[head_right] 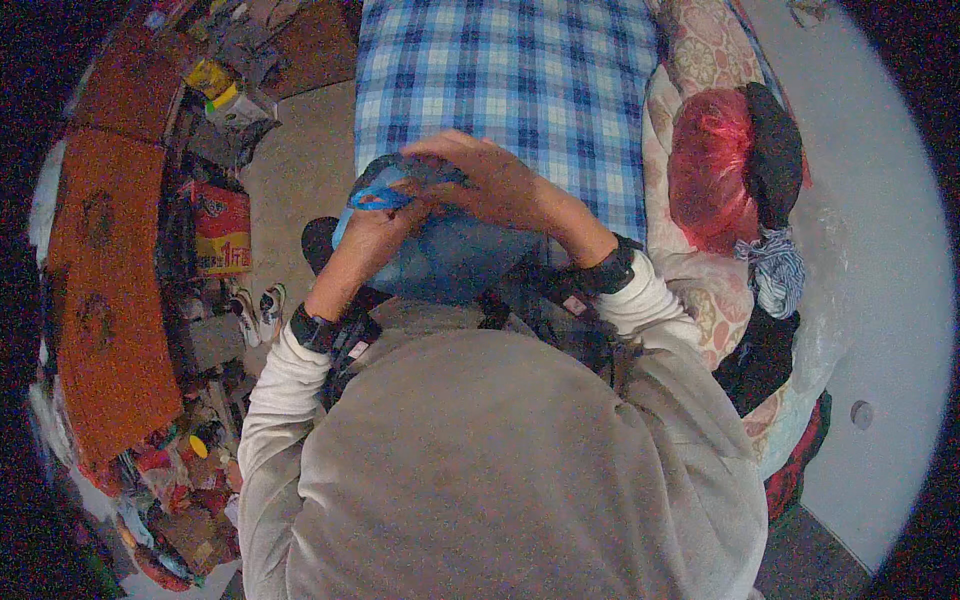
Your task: The person folds a white cloth, places it into a blue plastic bag, and ties the bag closed. They then pick up a red plastic bag and place it on a pile of other bags. The person unfolds and refolds the white cloth, places it back into the blue bag, and ties the blue bag again. Finally, they adjust the red bag on the pile.
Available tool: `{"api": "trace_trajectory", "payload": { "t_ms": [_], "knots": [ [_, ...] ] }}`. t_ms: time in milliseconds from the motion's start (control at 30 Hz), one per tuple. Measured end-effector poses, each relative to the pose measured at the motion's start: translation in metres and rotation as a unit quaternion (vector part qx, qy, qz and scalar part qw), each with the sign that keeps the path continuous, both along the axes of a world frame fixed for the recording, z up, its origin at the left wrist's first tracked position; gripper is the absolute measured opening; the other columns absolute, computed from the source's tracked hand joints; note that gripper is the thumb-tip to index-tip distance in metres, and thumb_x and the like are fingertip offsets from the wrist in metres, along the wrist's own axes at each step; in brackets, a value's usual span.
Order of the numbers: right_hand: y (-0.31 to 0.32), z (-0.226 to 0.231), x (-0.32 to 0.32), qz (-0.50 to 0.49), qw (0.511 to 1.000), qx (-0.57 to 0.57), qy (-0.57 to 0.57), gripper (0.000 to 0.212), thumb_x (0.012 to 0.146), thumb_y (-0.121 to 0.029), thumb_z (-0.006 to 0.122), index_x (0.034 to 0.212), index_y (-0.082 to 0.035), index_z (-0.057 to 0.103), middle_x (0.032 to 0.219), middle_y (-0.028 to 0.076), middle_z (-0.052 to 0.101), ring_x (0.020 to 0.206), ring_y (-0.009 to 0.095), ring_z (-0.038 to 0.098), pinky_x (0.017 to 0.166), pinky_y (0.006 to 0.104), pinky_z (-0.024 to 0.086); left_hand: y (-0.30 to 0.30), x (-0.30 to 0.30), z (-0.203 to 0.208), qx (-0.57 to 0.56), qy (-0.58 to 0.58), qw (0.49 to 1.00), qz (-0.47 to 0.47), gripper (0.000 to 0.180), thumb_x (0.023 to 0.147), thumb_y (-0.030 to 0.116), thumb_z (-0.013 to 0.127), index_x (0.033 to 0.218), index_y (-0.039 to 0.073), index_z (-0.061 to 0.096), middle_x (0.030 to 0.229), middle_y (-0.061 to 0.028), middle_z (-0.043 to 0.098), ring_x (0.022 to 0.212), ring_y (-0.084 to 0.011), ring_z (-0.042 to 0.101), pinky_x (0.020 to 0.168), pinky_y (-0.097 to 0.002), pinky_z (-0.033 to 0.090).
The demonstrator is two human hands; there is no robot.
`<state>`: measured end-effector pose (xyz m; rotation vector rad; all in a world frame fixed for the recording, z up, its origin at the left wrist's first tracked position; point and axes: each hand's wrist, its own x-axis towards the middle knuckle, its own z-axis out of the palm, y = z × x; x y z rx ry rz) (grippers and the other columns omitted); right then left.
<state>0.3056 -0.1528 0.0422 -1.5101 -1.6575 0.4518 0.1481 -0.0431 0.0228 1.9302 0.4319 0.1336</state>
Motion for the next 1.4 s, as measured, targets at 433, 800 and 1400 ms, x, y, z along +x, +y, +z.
{"api": "trace_trajectory", "payload": {
  "t_ms": [433,800,1400],
  "knots": [
    [-0.045,-0.006,0.007,-0.033,0.978,-0.169,0.12,0.014,0.091,-0.011,0.054,0.094,-0.003,0.064,0.087,0.009,0.064,0.082,0.02,0.062,0.074,0.0307,0.048,0.018,-0.01,0.004,-0.091,-0.055,0.991,-0.077,0.014,0.077,0.005,0.069,0.091,0.003,0.069,0.087,-0.0074,0.069,0.086,-0.0165,0.064,0.076,-0.027,0.049],
    [-0.047,-0.033,-0.003,-0.07,0.992,-0.064,0.087,0.013,0.091,-0.009,0.052,0.098,-0.004,0.062,0.09,0.005,0.063,0.085,0.014,0.059,0.074,0.0295,0.047,0.001,-0.002,-0.008,0.035,-0.159,0.984,-0.073,0.023,0.066,-0.009,0.065,0.085,0.004,0.064,0.086,-0.0076,0.065,0.079,-0.0188,0.061,0.071,-0.0274,0.047],
    [-0.016,-0.071,0.012,0.04,0.974,-0.127,0.186,0.017,0.09,-0.012,0.054,0.104,-0.003,0.058,0.098,0.01,0.061,0.087,0.019,0.058,0.079,0.031,0.046,-0.005,0.008,0.005,0.395,-0.165,0.903,-0.039,0.025,0.063,-0.003,0.06,0.086,0.005,0.061,0.081,-0.0105,0.054,0.076,-0.0306,0.056,0.062,-0.039,0.045]
  ]
}}
